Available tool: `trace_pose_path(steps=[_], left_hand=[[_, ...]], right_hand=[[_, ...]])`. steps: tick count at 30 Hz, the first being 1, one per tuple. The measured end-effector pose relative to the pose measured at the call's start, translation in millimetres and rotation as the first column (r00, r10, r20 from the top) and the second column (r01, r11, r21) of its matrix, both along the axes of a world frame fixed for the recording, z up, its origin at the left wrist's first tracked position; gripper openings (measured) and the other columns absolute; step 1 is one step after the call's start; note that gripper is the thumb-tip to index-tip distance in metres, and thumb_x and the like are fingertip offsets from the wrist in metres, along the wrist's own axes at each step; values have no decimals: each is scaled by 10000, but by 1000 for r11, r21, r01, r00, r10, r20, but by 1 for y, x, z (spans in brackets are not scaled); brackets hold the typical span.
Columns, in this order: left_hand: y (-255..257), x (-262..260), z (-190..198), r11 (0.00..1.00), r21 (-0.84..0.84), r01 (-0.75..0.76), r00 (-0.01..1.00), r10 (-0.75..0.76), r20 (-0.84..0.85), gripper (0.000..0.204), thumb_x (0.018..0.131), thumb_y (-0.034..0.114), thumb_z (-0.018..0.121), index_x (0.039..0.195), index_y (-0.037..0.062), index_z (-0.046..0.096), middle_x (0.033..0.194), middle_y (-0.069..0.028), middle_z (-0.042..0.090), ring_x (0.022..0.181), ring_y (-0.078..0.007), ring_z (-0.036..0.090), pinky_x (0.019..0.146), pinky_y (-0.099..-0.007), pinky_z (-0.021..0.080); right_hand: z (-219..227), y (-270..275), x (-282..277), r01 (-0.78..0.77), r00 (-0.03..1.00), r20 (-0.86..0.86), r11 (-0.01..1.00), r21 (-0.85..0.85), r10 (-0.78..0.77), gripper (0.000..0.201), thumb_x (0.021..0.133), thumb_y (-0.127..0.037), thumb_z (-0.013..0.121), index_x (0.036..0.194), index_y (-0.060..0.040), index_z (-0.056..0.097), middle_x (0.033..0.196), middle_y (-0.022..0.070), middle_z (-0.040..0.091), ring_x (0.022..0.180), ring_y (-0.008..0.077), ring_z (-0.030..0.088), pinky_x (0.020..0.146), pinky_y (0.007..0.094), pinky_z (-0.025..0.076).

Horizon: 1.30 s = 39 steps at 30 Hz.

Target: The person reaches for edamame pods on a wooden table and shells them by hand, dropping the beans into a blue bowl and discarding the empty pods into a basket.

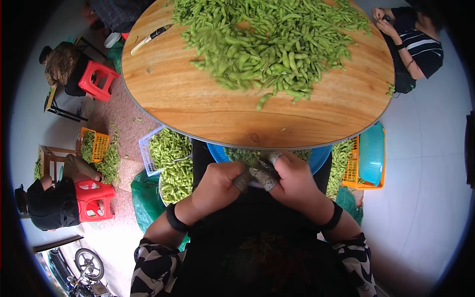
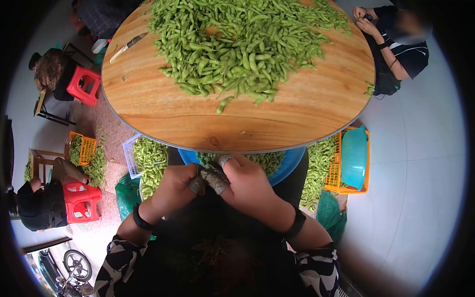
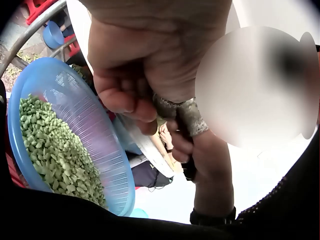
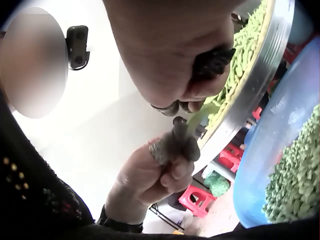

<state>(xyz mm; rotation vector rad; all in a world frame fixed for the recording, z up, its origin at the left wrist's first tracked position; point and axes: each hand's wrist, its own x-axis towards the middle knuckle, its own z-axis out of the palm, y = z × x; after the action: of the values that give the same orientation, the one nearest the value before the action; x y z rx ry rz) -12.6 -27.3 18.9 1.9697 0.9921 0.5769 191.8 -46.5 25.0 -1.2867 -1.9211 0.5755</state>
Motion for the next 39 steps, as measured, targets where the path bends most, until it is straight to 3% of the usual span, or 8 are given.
trace_pose_path(steps=[4,9,13,15,19,26,30,39], left_hand=[[-1,5,11,998,51,34,986,-42,160,33,851,35,618,869,56,636,671,-110,601,616,-273,633,557,-294,484],[-1,5,12,936,-239,258,873,-120,472,46,892,41,605,869,54,643,643,6,614,557,-92,598,501,-224,459],[3,0,10,876,-388,286,857,-53,513,67,923,56,577,891,40,634,644,4,605,541,-82,575,494,-212,448],[2,-10,12,953,-292,78,898,60,436,80,935,68,563,914,29,629,656,-11,608,544,-78,569,499,-205,446],[7,-70,24,891,242,-384,913,405,-42,33,846,58,665,850,26,659,656,-134,607,560,-236,619,508,-334,463],[6,-121,43,719,640,-271,406,688,-601,259,849,199,679,968,-23,617,908,-201,664,744,-351,650,621,-375,516],[-5,-62,111,923,354,-148,975,197,-107,203,853,93,615,1006,-39,622,851,-158,680,691,-243,662,625,-301,524],[-43,-112,125,943,153,296,924,-324,204,161,781,129,715,877,5,678,765,-113,687,596,-235,657,557,-316,523]], right_hand=[[-4,4,1,-102,960,-273,988,-112,68,209,853,-177,673,930,-18,561,723,116,595,603,242,604,520,313,458],[7,2,8,-660,557,-789,438,-611,-260,213,922,-237,625,1014,-66,538,669,-37,502,515,39,459,460,192,334],[1,7,10,-538,656,-720,528,-657,-226,220,899,-214,645,993,-38,554,650,18,537,513,113,510,480,251,396],[-20,10,11,-137,948,-305,979,-150,86,241,859,-200,671,970,-12,569,693,127,596,562,257,593,533,338,459],[3,17,17,-68,998,-22,980,-185,65,258,809,-183,694,943,4,577,787,200,624,686,382,623,604,411,486],[3,69,-7,176,946,278,984,-8,-167,235,820,-159,688,952,6,586,842,188,614,762,380,615,647,435,493],[-7,95,-26,277,884,355,952,128,-305,237,817,-180,668,959,-10,583,873,185,619,768,379,625,641,455,515],[-10,76,-12,312,851,419,947,82,-317,286,727,-115,686,947,-5,539,885,215,610,760,401,634,648,463,533]])
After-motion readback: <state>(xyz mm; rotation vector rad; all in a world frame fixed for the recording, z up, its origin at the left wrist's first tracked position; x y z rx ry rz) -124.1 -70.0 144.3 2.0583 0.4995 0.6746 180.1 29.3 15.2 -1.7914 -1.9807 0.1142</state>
